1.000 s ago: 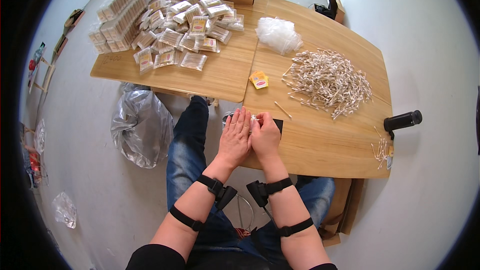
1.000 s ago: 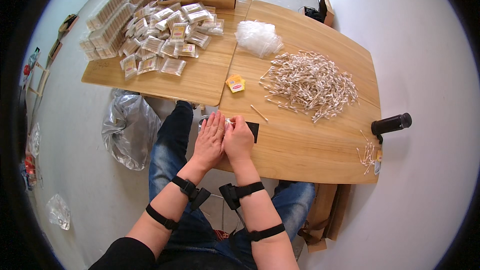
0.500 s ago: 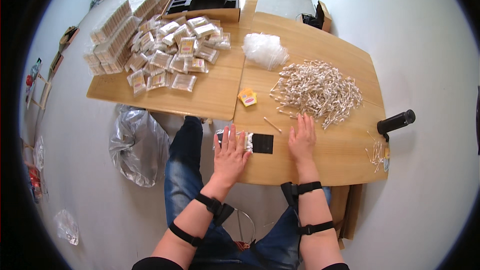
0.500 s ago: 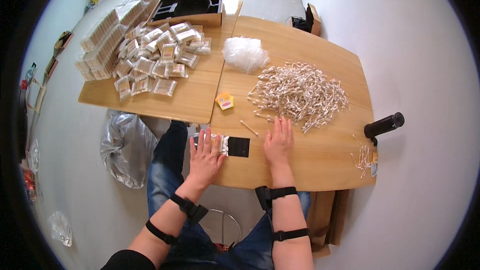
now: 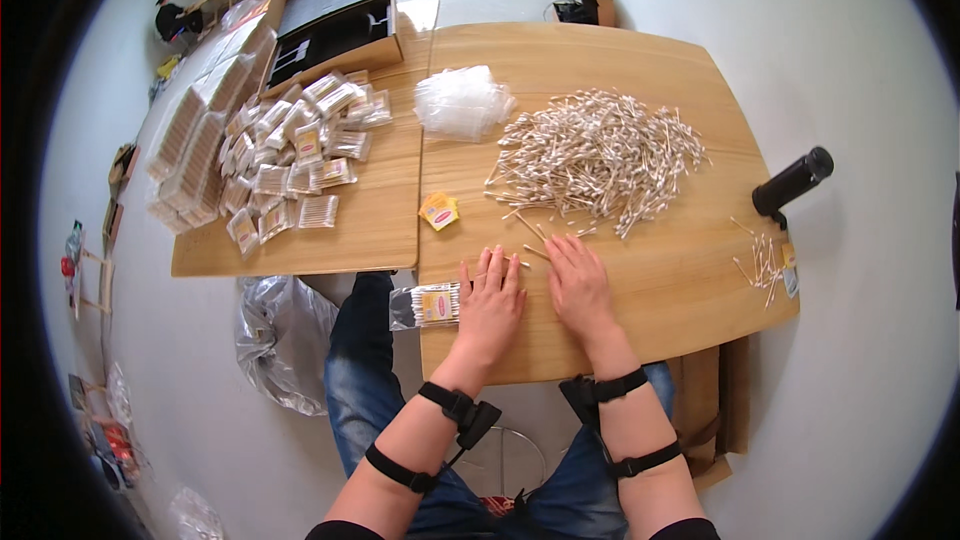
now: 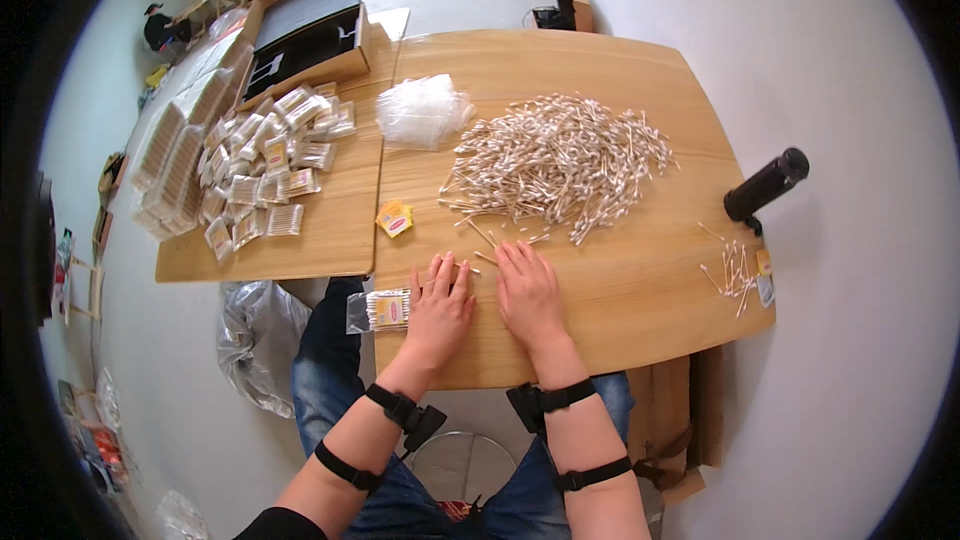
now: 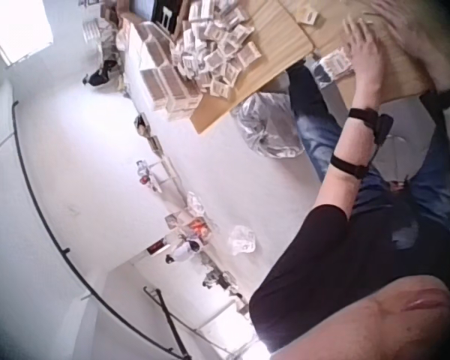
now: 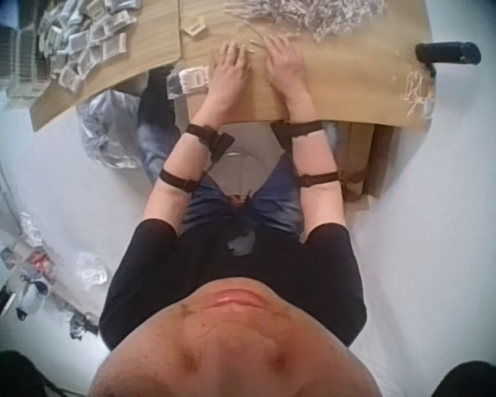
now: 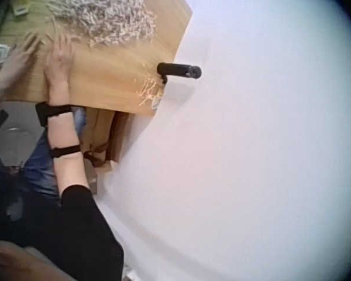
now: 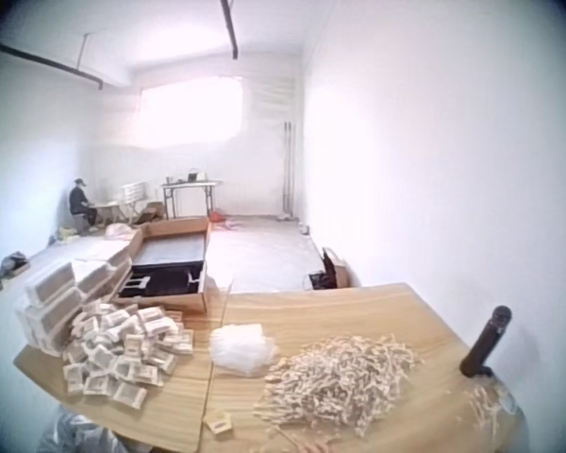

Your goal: Organizing and packaging cotton swabs into small plastic bags.

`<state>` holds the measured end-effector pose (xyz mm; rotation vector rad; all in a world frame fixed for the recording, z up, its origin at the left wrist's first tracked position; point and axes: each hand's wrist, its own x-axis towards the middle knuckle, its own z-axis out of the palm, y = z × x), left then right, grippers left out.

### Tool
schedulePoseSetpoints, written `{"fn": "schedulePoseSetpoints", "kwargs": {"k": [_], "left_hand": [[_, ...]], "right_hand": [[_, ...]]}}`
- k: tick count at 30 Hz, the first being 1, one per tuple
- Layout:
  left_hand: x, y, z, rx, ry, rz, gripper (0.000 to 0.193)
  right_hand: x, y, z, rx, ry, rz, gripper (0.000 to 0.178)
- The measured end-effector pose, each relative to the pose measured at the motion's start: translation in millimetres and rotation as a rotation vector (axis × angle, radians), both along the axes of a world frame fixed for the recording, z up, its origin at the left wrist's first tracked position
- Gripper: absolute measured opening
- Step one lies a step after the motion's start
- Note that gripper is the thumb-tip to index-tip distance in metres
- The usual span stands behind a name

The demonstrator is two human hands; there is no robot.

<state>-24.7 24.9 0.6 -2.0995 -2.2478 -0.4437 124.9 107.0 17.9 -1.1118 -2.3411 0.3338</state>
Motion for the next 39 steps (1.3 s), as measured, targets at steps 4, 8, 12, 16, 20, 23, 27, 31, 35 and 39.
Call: {"fn": "schedulePoseSetpoints", "kwargs": {"k": [4,8,12,16,20,23,27,31,35,39], "left_hand": [[27.8,-9.1,10.8,0.059,-0.088,-0.053,0.053],[34.2,-8.2,12.3,0.118,-0.229,-0.145,0.052],[26.0,-4.5,6.4,0.221,-0.310,-0.061,0.050],[25.5,-4.2,5.2,0.220,-0.427,0.011,0.050],[24.1,-3.8,1.8,0.224,-0.440,0.050,0.051],[26.3,-0.5,-0.8,0.200,-0.428,0.081,0.052],[28.2,0.9,-1.6,0.187,-0.364,0.124,0.055],[28.7,2.8,-5.6,0.140,-0.331,0.147,0.051],[26.8,3.1,-6.1,0.097,-0.307,0.122,0.049],[28.6,4.5,-4.8,0.100,-0.270,0.095,0.042]], "right_hand": [[6.8,10.5,9.8,-0.009,0.099,-0.079,0.033],[6.5,15.2,16.4,0.044,0.055,-0.075,0.032],[-0.2,15.7,10.3,0.067,0.041,-0.049,0.032],[-8.1,17.1,5.9,0.015,0.059,0.004,0.027],[-11.5,14.4,5.2,0.008,0.082,0.040,0.019],[-4.5,10.7,7.2,0.002,0.096,0.055,0.017],[2.7,5.0,9.5,0.057,0.125,0.074,0.016],[10.1,-2.6,13.5,-0.040,0.222,-0.003,0.017],[23.5,-9.2,18.2,-0.111,0.172,-0.071,0.018],[25.2,-12.1,11.6,-0.098,0.137,-0.091,0.015]]}}
